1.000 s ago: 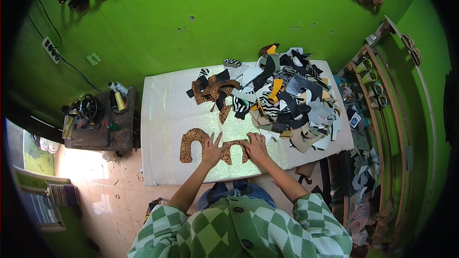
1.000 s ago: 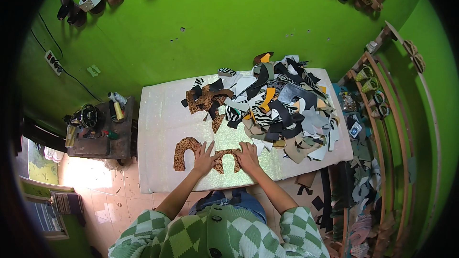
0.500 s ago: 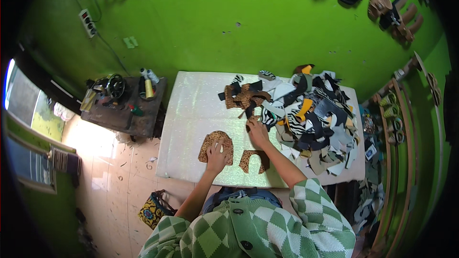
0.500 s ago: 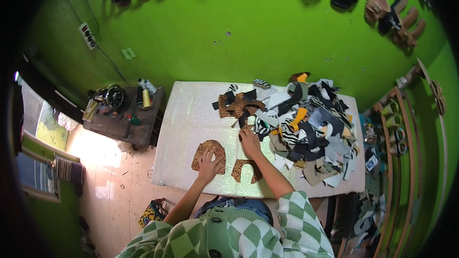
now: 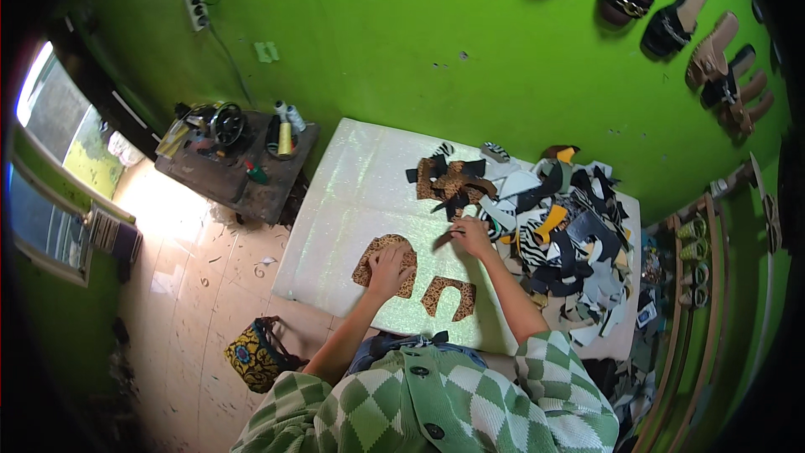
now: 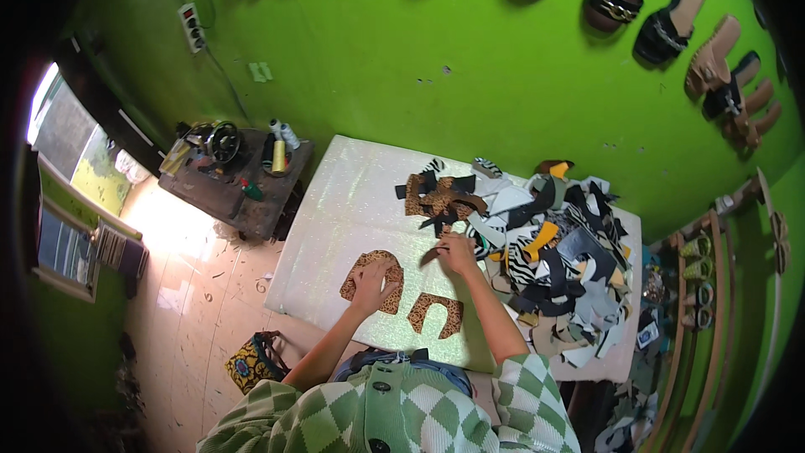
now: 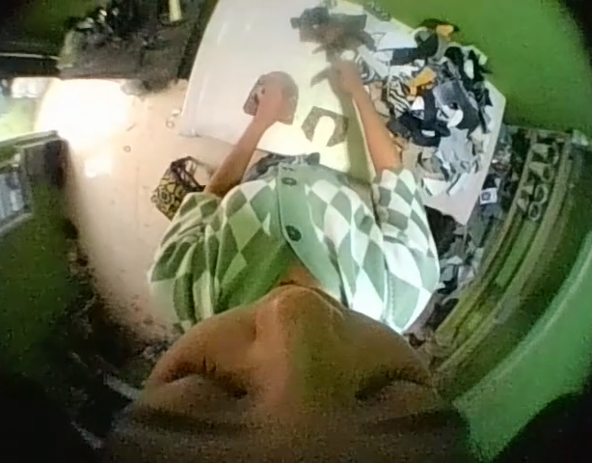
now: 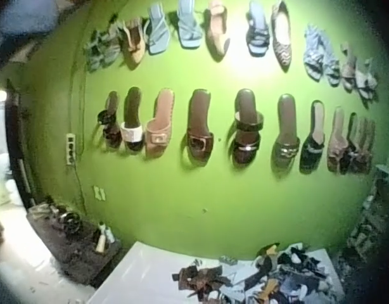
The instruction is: Sorting and arranging patterned leather or fabric shoe upper components on a work table.
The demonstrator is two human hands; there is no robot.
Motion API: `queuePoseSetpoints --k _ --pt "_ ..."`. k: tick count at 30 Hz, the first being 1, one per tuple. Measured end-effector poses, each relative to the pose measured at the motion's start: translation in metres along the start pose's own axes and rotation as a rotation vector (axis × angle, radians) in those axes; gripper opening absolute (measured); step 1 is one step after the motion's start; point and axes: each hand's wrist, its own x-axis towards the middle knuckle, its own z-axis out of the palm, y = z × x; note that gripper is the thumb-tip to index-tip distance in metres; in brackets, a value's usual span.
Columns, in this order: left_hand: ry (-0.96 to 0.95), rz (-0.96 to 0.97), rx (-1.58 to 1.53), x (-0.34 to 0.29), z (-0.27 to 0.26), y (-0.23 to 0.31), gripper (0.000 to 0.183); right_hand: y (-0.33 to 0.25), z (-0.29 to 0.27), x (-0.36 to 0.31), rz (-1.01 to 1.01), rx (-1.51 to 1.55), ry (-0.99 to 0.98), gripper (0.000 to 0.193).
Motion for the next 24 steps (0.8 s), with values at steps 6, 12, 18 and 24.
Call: queuePoseSetpoints --k 6,12,18,24 --pt "-0.072 0.054 -0.277 0.03 0.038 0.028 0.038 -0.005 0.003 -0.05 0.109 0.556 -0.057 0.012" --pt "-0.201 -0.007 -0.459 0.038 0.058 0.049 0.022 0.023 0.006 -0.098 0.228 0.822 0.036 0.012" --pt "-0.411 -0.053 -0.301 0.046 0.063 0.05 0.027 0.033 0.009 -0.127 0.33 0.949 0.013 0.013" --pt "-0.319 -0.074 -0.225 0.034 0.073 0.037 0.025 0.027 0.02 -0.132 0.469 0.732 0.014 0.015"
